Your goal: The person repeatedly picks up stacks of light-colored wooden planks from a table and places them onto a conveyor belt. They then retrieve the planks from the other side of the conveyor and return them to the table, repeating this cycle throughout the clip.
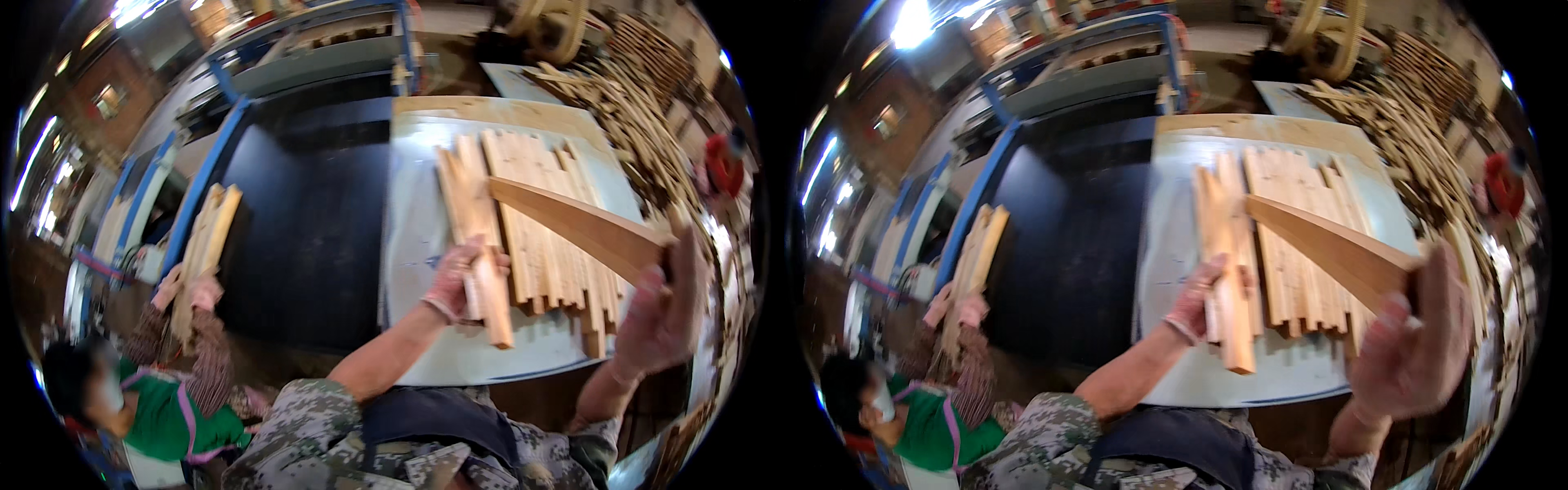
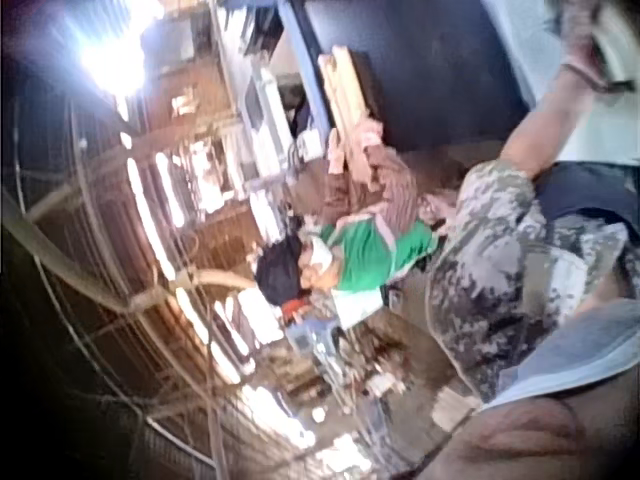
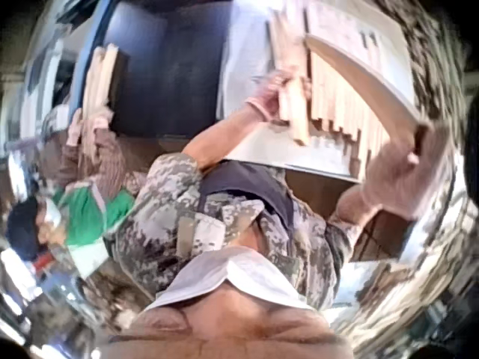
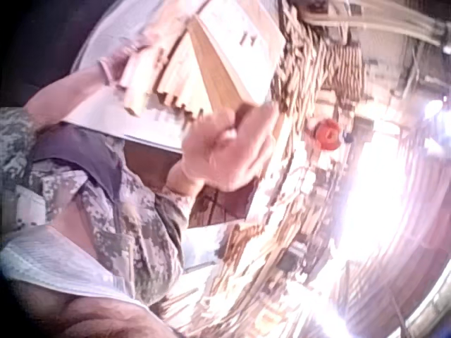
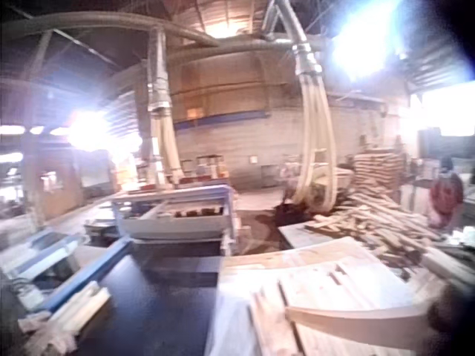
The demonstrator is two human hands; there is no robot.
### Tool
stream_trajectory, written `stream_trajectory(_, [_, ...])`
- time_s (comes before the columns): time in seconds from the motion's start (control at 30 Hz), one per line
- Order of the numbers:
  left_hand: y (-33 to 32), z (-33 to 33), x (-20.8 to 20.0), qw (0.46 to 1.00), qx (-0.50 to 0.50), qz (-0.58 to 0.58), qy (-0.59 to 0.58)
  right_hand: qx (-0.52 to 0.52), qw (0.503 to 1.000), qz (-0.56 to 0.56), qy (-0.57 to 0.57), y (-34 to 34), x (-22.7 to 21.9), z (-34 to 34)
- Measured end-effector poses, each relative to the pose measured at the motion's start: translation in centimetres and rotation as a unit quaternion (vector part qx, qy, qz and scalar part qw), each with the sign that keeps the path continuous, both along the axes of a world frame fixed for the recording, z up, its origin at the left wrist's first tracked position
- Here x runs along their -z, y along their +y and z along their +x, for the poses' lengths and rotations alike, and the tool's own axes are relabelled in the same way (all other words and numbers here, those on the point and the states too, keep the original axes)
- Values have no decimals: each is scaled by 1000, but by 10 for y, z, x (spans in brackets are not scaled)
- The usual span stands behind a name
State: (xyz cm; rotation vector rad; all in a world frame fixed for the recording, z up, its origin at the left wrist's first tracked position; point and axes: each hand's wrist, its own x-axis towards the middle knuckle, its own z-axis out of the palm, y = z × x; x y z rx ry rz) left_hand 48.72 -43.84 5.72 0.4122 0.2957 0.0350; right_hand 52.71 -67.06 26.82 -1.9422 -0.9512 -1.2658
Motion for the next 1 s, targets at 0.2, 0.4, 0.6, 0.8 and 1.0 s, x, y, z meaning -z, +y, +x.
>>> stream_trajectory(0.2, [-44, 5, -34, 993, -68, -95, 14, -176, 971, -157, -34, 8, -5, -68])
stream_trajectory(0.4, [-52, -12, -25, 989, -11, -121, -88, -242, 958, -151, 36, -14, 26, -101])
stream_trajectory(0.6, [-33, -25, -13, 987, 74, -100, -103, -332, 929, -154, 57, -57, 71, -98])
stream_trajectory(0.8, [-38, -8, -32, 989, 10, 136, -55, -234, 923, -189, 240, -81, 130, -97])
stream_trajectory(1.0, [-92, 24, -35, 941, -57, 326, -71, -91, 825, -149, 537, -61, 139, -74])
